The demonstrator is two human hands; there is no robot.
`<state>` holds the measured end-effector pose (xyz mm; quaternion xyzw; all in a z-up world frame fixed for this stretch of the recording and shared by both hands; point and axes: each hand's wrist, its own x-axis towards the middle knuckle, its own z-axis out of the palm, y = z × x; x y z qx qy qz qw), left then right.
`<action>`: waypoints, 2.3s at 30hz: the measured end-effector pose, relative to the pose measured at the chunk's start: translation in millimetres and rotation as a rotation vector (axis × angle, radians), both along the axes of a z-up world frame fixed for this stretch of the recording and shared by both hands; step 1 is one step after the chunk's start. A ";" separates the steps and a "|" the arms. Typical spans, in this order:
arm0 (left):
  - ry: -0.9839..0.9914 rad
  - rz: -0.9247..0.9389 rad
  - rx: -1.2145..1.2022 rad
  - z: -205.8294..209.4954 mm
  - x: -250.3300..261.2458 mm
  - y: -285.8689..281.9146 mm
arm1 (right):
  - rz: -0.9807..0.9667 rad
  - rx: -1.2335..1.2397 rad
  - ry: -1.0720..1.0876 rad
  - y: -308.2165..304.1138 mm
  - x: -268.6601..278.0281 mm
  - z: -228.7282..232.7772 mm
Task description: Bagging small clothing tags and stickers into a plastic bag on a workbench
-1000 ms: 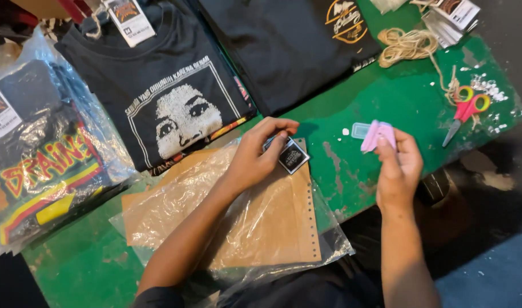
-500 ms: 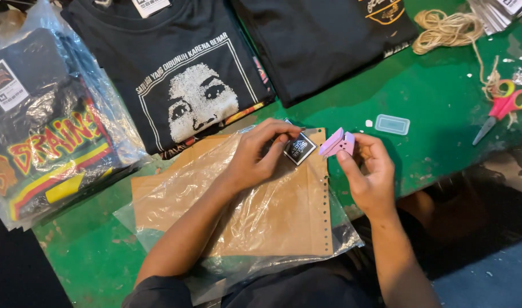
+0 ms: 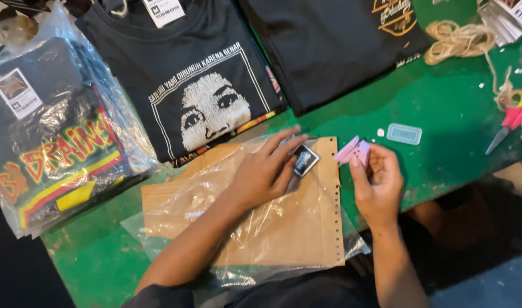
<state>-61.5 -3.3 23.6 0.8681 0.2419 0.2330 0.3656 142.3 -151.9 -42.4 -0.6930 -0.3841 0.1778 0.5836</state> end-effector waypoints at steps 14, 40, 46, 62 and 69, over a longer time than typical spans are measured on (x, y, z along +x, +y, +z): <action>0.369 0.093 0.146 -23.0 1.1 -7.3 | 0.007 -0.016 -0.641 26.0 8.3 32.0; 0.225 0.074 0.192 -26.0 0.4 -3.4 | 0.325 0.016 -1.023 24.6 -2.5 28.1; -0.042 0.080 -0.090 -12.1 6.7 6.7 | 0.045 -0.136 -0.941 -1.7 66.8 24.2; -0.228 0.025 -0.772 10.2 22.9 18.3 | 0.119 -0.118 -1.250 16.2 89.9 35.1; -0.048 -0.128 -0.088 13.0 76.8 17.3 | -0.144 -0.163 -1.052 -6.9 209.3 31.5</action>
